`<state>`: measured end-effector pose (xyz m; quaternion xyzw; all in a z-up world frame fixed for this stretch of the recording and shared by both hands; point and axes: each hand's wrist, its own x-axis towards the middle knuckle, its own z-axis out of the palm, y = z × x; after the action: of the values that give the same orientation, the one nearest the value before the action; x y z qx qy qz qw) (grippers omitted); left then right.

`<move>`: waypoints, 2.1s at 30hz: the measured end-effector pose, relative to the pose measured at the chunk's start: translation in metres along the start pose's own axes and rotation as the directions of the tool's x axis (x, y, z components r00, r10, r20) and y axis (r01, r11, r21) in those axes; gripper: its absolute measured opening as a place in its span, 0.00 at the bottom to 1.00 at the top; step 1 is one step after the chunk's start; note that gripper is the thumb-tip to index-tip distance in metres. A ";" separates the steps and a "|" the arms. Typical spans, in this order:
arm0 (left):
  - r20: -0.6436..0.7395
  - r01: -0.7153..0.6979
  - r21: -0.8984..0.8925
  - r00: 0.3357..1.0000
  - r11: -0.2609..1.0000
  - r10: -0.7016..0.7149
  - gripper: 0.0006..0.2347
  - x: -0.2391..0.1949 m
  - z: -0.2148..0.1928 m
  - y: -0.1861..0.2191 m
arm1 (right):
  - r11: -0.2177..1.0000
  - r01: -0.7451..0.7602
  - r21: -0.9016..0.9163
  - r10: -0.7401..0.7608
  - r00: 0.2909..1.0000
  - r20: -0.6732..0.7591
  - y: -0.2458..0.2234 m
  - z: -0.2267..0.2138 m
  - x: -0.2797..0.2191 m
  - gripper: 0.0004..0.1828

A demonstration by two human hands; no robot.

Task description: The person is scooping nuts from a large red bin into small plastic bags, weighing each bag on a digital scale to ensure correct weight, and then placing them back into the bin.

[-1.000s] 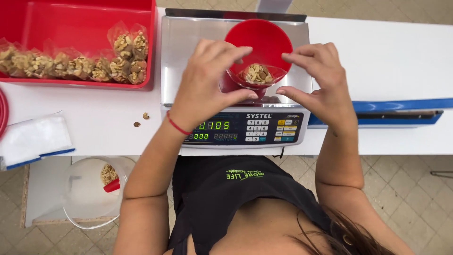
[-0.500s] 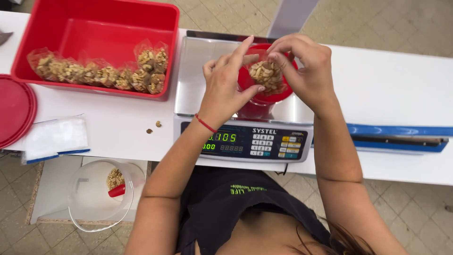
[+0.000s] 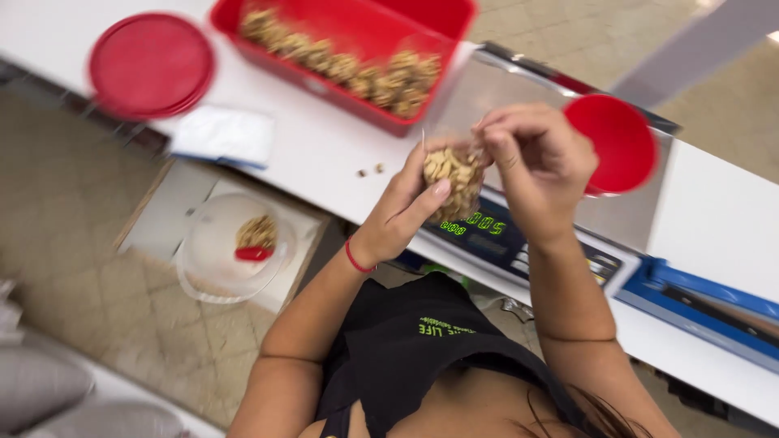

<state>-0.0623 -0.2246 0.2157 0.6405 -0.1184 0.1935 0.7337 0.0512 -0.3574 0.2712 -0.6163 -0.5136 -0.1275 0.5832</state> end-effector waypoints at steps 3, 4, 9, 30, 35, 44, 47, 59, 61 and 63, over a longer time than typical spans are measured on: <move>-0.139 -0.048 -0.075 0.990 0.996 0.037 0.20 -0.057 -0.038 -0.018 | 0.965 -0.108 0.240 0.103 0.994 0.037 0.003 0.065 -0.020 0.08; -0.180 -0.048 -0.059 0.983 0.997 0.037 0.20 -0.077 -0.049 -0.019 | 0.956 -0.114 0.270 0.099 0.993 0.068 0.004 0.087 -0.029 0.08; -0.524 0.121 0.173 0.852 0.978 -0.013 0.17 -0.180 -0.110 -0.033 | 0.857 -0.291 0.425 0.168 0.938 0.303 -0.002 0.193 -0.082 0.07; -0.846 0.486 -0.238 0.322 0.841 -0.426 0.10 -0.409 -0.200 -0.188 | -0.091 -0.985 0.146 0.731 0.033 0.682 0.030 0.391 -0.286 0.16; -0.829 0.513 -0.356 0.212 0.781 -0.517 0.09 -0.402 -0.203 -0.195 | -0.319 -0.938 0.134 0.715 -0.145 0.684 0.061 0.401 -0.320 0.20; -0.832 0.622 -0.373 0.105 0.689 -0.545 0.11 -0.416 -0.225 -0.264 | -0.522 -0.844 0.124 0.650 -0.300 0.698 0.110 0.426 -0.359 0.18; -0.809 0.688 -0.381 0.075 0.617 -0.583 0.15 -0.405 -0.236 -0.251 | -0.551 -0.826 0.118 0.646 -0.333 0.687 0.122 0.438 -0.365 0.17; -0.766 0.781 -0.330 0.107 0.530 -0.634 0.23 -0.393 -0.273 -0.225 | -0.586 -0.802 0.112 0.598 -0.335 0.728 0.133 0.469 -0.346 0.18; -0.773 0.769 -0.296 0.155 0.567 -0.615 0.22 -0.400 -0.277 -0.234 | -0.588 -0.803 0.100 0.587 -0.338 0.735 0.129 0.472 -0.338 0.18; -0.802 0.709 -0.265 0.216 0.654 -0.558 0.16 -0.415 -0.280 -0.257 | -0.587 -0.803 0.103 0.591 -0.339 0.732 0.127 0.476 -0.335 0.18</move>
<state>-0.3434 -0.0305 -0.2309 0.5114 0.5335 0.1641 0.6534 -0.2072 -0.0892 -0.1939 -0.4771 0.1449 0.6959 0.5168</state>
